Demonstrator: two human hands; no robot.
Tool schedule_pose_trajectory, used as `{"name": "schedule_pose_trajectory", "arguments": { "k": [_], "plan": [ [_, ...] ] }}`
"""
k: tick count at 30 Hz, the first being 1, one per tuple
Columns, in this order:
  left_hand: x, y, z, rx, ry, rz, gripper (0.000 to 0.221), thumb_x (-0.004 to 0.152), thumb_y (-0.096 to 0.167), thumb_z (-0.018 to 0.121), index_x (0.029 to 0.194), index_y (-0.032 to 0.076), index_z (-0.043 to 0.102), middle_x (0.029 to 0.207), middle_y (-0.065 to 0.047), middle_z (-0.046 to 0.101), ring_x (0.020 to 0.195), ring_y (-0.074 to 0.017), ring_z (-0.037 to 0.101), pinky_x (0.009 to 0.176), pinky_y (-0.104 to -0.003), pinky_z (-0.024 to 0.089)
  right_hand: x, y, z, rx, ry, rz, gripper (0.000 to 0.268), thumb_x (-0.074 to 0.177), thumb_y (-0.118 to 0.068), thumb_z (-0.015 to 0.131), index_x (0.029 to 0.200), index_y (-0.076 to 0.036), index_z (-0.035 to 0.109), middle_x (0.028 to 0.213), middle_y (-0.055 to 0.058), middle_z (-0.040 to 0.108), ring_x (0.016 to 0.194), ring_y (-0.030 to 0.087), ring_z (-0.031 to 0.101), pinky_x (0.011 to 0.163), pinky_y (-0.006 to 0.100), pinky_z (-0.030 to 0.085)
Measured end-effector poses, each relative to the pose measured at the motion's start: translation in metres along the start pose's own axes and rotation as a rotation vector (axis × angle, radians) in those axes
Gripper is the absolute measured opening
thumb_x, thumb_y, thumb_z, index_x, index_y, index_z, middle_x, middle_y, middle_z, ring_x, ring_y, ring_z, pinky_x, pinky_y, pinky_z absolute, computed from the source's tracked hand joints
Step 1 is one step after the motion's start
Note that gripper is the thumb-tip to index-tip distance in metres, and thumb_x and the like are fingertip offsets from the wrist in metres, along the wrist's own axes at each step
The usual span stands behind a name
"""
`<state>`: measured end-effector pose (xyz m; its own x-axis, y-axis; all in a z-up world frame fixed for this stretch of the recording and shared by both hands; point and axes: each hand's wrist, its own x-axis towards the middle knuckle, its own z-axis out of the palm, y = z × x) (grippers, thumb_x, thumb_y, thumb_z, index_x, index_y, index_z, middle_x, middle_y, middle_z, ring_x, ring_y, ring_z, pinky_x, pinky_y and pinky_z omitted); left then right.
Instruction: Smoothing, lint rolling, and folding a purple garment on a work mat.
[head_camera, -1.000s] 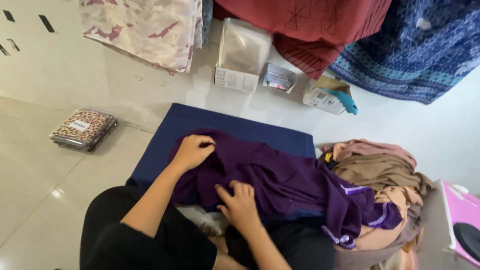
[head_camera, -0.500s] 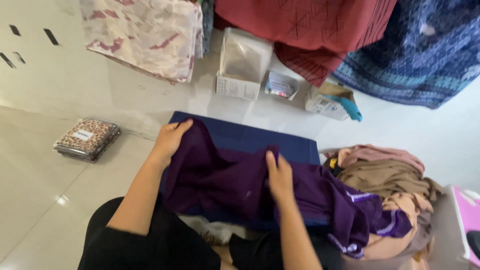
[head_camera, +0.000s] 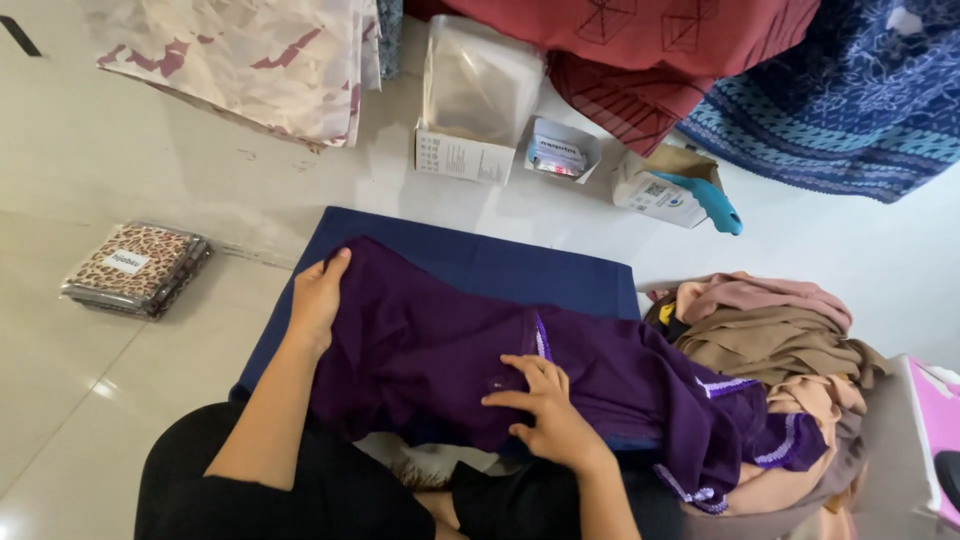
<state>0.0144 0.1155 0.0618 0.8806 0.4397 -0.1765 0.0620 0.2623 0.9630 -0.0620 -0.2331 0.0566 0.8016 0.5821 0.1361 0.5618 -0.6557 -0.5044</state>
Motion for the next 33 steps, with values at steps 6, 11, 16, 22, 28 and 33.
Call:
{"name": "schedule_pose_trajectory", "arguments": {
  "k": [6, 11, 16, 22, 28, 33],
  "plan": [
    [-0.005, 0.008, -0.002, -0.165, -0.091, 0.101, 0.026, 0.101, 0.022, 0.064, 0.112, 0.001, 0.076, 0.092, -0.003, 0.073, 0.078, -0.0074, 0.062, 0.071, -0.019, 0.049, 0.017, -0.01, -0.009, -0.261, -0.129, -0.139, 0.076, 0.048, 0.008, 0.066, 0.114, -0.026, 0.077, 0.161, 0.011, 0.032, 0.145, 0.042, 0.025, 0.117, 0.061, 0.015],
    [0.01, -0.008, -0.024, -0.137, -0.067, 0.133, 0.026, 0.102, 0.026, 0.066, 0.094, 0.002, 0.073, 0.08, 0.002, 0.065, 0.07, -0.0057, 0.053, 0.065, -0.02, 0.043, 0.019, -0.016, -0.005, -0.323, -0.247, -0.095, 0.073, 0.055, 0.015, 0.062, 0.117, -0.023, 0.071, 0.161, 0.01, 0.03, 0.145, 0.036, 0.026, 0.119, 0.061, 0.015],
    [0.013, -0.003, -0.022, -0.064, -0.083, 0.127, 0.028, 0.104, 0.027, 0.064, 0.104, 0.001, 0.076, 0.081, 0.002, 0.063, 0.071, -0.0056, 0.051, 0.067, -0.02, 0.042, 0.024, -0.016, -0.025, -0.054, -0.198, -0.26, 0.025, 0.068, 0.001, 0.075, 0.089, -0.013, 0.075, 0.124, -0.004, 0.072, 0.14, 0.025, 0.049, 0.122, 0.062, 0.01],
    [0.022, 0.0, -0.008, -0.118, -0.189, 0.116, 0.019, 0.103, 0.024, 0.066, 0.108, 0.009, 0.077, 0.082, -0.008, 0.072, 0.072, -0.0163, 0.07, 0.064, -0.028, 0.058, 0.082, 0.043, -0.028, 0.627, 0.297, -0.182, 0.016, 0.092, -0.024, 0.076, 0.087, -0.008, 0.072, 0.08, 0.008, 0.071, 0.082, 0.022, 0.065, 0.082, 0.041, 0.052],
    [0.039, -0.033, -0.025, 0.278, 0.008, 0.026, 0.039, 0.102, 0.036, 0.067, 0.131, 0.01, 0.071, 0.125, -0.017, 0.07, 0.116, -0.0288, 0.066, 0.09, -0.039, 0.053, 0.1, 0.09, -0.003, -0.066, 0.126, 0.624, 0.052, 0.101, -0.058, 0.054, 0.136, -0.02, 0.064, 0.115, 0.013, 0.078, 0.113, 0.036, 0.071, 0.097, 0.051, 0.054],
    [0.047, -0.04, -0.025, 0.308, 0.048, -0.061, 0.036, 0.102, 0.035, 0.066, 0.132, 0.016, 0.071, 0.119, -0.01, 0.072, 0.106, -0.022, 0.068, 0.082, -0.038, 0.054, 0.105, 0.085, 0.017, 0.087, 0.306, 0.508, 0.043, 0.082, -0.037, 0.085, 0.121, -0.022, 0.076, 0.111, 0.008, 0.076, 0.107, 0.03, 0.072, 0.091, 0.043, 0.058]
  ]
}}
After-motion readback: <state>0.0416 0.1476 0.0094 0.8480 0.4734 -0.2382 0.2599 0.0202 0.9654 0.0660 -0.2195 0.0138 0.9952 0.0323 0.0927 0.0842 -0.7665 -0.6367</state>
